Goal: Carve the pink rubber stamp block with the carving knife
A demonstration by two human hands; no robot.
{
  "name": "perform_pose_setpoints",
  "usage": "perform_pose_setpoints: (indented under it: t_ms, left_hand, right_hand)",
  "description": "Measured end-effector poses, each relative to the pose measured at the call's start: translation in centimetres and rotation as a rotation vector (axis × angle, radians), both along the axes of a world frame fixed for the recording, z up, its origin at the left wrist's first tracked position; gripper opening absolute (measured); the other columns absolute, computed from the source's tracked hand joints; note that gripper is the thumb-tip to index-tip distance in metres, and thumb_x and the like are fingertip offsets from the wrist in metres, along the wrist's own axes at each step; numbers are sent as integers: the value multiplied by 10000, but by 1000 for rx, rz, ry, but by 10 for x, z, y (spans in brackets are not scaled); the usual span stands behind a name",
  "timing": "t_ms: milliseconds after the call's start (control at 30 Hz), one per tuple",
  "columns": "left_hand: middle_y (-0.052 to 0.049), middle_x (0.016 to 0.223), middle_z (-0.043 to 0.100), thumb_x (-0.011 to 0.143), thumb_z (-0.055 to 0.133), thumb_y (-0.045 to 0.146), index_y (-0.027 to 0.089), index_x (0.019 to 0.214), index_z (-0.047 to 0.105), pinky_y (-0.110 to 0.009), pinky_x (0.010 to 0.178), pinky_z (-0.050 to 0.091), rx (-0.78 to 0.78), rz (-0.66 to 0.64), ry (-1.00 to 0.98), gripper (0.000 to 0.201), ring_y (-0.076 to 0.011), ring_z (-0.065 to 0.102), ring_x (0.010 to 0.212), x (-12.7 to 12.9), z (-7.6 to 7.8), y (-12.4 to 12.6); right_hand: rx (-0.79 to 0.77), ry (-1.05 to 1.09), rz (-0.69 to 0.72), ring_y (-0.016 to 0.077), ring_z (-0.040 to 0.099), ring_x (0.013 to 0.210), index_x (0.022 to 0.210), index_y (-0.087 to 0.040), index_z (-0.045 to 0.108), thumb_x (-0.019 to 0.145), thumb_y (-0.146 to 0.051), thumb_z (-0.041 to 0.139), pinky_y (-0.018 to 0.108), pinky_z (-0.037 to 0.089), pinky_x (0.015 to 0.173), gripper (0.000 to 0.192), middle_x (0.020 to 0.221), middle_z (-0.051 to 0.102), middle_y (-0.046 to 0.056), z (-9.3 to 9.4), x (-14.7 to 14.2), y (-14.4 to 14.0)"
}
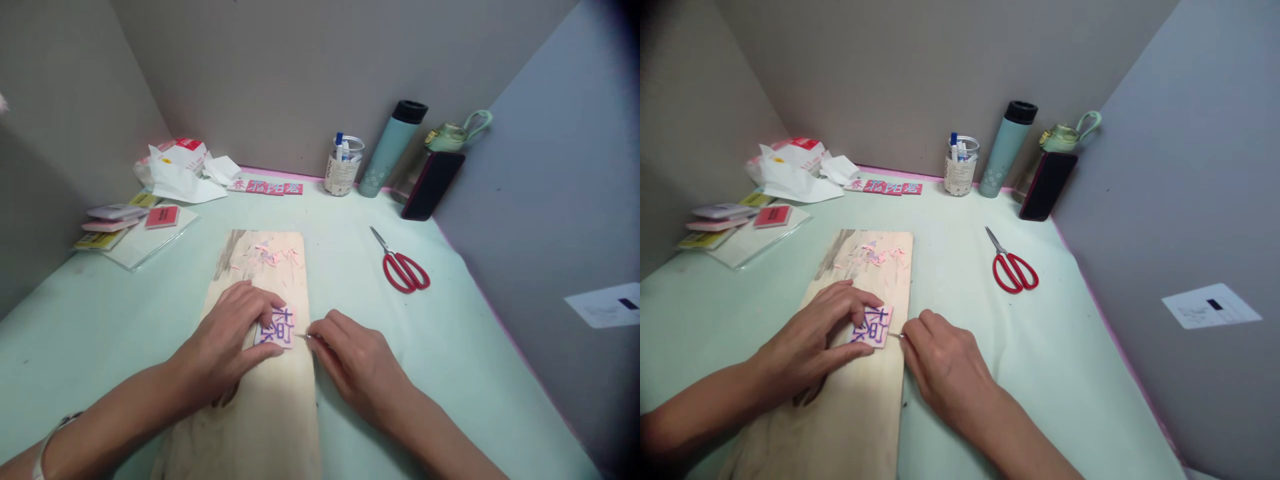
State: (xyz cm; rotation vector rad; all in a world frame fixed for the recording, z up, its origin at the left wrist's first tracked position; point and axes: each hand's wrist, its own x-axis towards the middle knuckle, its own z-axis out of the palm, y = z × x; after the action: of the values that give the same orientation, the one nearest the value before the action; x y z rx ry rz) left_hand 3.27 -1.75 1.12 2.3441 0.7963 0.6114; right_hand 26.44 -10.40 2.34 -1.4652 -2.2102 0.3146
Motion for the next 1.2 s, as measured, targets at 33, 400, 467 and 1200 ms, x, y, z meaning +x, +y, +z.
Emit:
perform_pose_setpoints:
  t_ms: [33,400,467,1200]
  left_hand:
    - [-36,1172,644,918,666,209,259,931,430,-507,1064,346,-1,-2,0,242,-262,545,1097,0,0,0]
    - [-34,1170,629,924,674,210,258,935,421,-507,1077,331,6,-17,2,258,-261,534,1100,0,-1,1]
    - [-34,1173,629,926,671,206,258,938,422,-504,1080,328,8,-15,2,255,-259,534,1101,-1,-1,1]
    - [-23,1167,630,919,680,208,259,932,424,-493,1084,318,9,-11,-3,261,-253,532,1103,0,-2,1]
  right_hand:
    - [-7,-10,6,160,545,659,984,-158,659,1021,-157,455,279,393,556,207,807,582,27,1,0,0]
    - [123,-167,133,164,454,635,820,-174,643,989,-96,452,299,308,537,267,741,539,21,15,7,-2]
    - [125,-147,124,166,468,647,853,-165,655,995,-111,458,301,309,546,249,754,547,24,16,8,-2]
    - [167,-119,55,163,489,639,878,-150,691,953,-34,466,292,325,544,264,737,568,26,10,4,-1]
